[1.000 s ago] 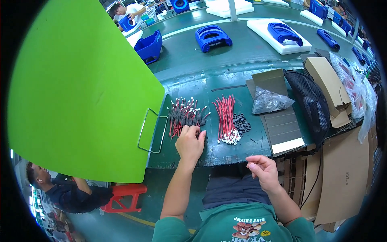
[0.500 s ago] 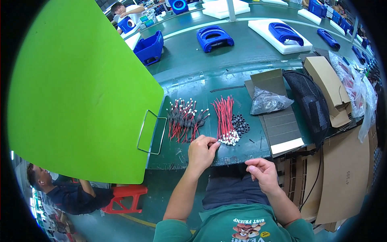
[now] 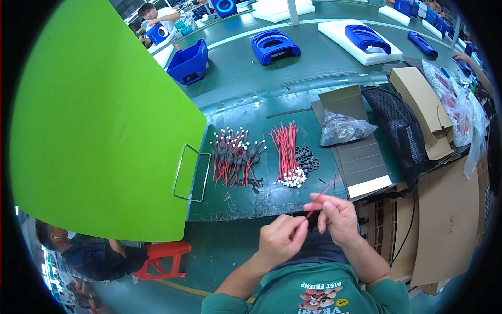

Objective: The person assembles small electronic wire harnesses by inserting red wires into black plastic connectors by hand.

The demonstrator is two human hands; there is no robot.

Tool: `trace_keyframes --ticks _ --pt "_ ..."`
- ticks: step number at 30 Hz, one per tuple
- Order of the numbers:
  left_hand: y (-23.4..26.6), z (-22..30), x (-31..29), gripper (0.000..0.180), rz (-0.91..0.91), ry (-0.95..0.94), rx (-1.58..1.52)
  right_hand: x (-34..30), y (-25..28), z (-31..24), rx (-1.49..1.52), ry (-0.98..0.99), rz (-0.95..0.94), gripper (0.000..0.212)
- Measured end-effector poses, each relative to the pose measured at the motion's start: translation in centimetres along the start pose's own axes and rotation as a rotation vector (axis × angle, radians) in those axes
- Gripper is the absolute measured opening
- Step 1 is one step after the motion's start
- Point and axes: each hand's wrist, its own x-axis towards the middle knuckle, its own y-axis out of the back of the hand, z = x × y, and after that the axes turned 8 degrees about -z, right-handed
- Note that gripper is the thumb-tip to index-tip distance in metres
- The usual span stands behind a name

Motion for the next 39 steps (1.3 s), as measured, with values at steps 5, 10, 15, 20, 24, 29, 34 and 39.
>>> trace_keyframes --ticks 5,10,15,20,24,29,34,39 --pt "-0.9 0.3 0.9 0.010 -0.200 0.007 -0.123 0.3 1.3 -1.3 0.025 0.160 0.143 0.023" --pt "-1.3 -2.1 6.4 0.014 -0.133 -0.204 0.160 -0.6 2.9 -2.4 -0.012 0.232 0.164 0.020" --pt "-3.1 -4.2 11.1 0.015 -0.261 -0.155 0.363 -1.3 3.2 -2.4 -0.078 0.202 0.172 0.019" --pt "-4.8 -5.1 12.3 0.012 -0.498 -0.134 0.550 -1.9 4.0 -2.2 -0.086 0.142 0.193 0.016" --pt "-5.1 -5.0 12.8 0.009 -0.554 -0.174 0.607 -2.0 4.1 -2.2 -0.122 0.099 0.203 0.017" --pt "-4.3 -4.4 12.5 0.014 -0.467 -0.210 0.552 -1.6 3.6 -1.7 -0.123 0.095 0.165 0.016" --pt "-2.5 -0.8 10.5 0.007 -0.481 0.222 -0.265 -1.7 3.6 -1.6 -0.249 0.274 0.094 0.014" --pt "-3.0 -0.4 7.6 0.009 -0.449 0.223 -0.766 -1.8 2.9 -1.1 -0.057 0.253 0.047 0.014"
